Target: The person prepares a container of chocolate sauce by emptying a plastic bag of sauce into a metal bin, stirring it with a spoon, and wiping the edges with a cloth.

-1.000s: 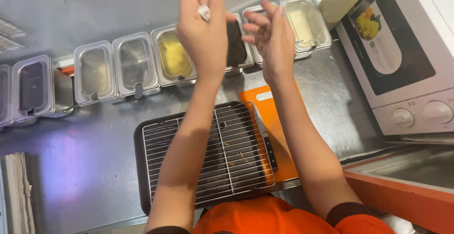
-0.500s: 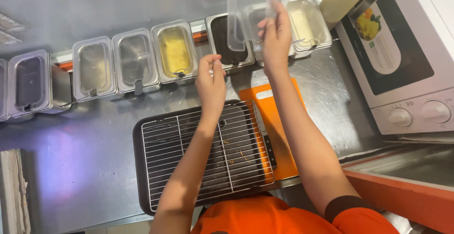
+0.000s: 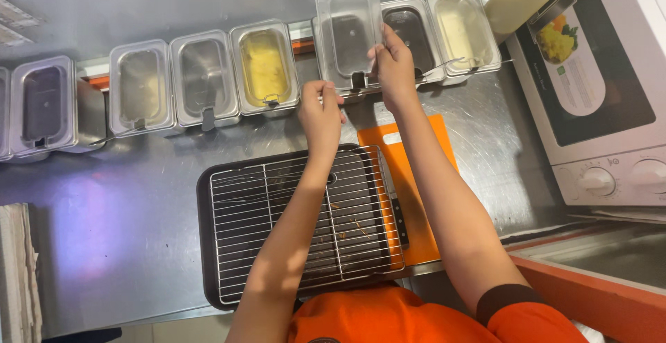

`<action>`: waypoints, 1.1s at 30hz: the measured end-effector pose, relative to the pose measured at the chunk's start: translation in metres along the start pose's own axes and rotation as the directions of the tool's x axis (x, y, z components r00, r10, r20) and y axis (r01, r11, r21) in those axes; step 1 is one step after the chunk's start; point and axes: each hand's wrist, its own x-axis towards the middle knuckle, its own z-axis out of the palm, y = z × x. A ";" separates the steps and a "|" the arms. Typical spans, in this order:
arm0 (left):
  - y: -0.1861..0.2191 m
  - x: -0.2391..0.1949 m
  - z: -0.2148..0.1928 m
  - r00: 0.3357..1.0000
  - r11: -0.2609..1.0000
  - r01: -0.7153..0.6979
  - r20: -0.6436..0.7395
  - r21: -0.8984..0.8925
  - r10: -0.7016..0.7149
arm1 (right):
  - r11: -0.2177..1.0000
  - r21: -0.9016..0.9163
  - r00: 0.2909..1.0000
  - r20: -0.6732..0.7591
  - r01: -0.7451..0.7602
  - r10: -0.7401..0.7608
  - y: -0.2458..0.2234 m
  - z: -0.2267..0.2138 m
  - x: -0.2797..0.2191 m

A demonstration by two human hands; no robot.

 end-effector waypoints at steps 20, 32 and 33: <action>-0.030 0.006 -0.008 0.953 0.905 -0.252 -0.074 0.343 0.294 | 0.448 -0.848 0.846 0.000 0.282 -0.533 0.020 0.008 -0.029; -0.014 0.010 -0.013 0.993 0.960 -0.104 -0.024 0.261 0.114 | 0.435 -0.823 0.775 0.010 0.364 -0.631 0.007 0.014 -0.041; -0.013 0.011 -0.012 0.994 0.960 -0.098 -0.024 0.261 0.108 | 0.435 -0.824 0.777 0.010 0.363 -0.630 0.005 0.014 -0.041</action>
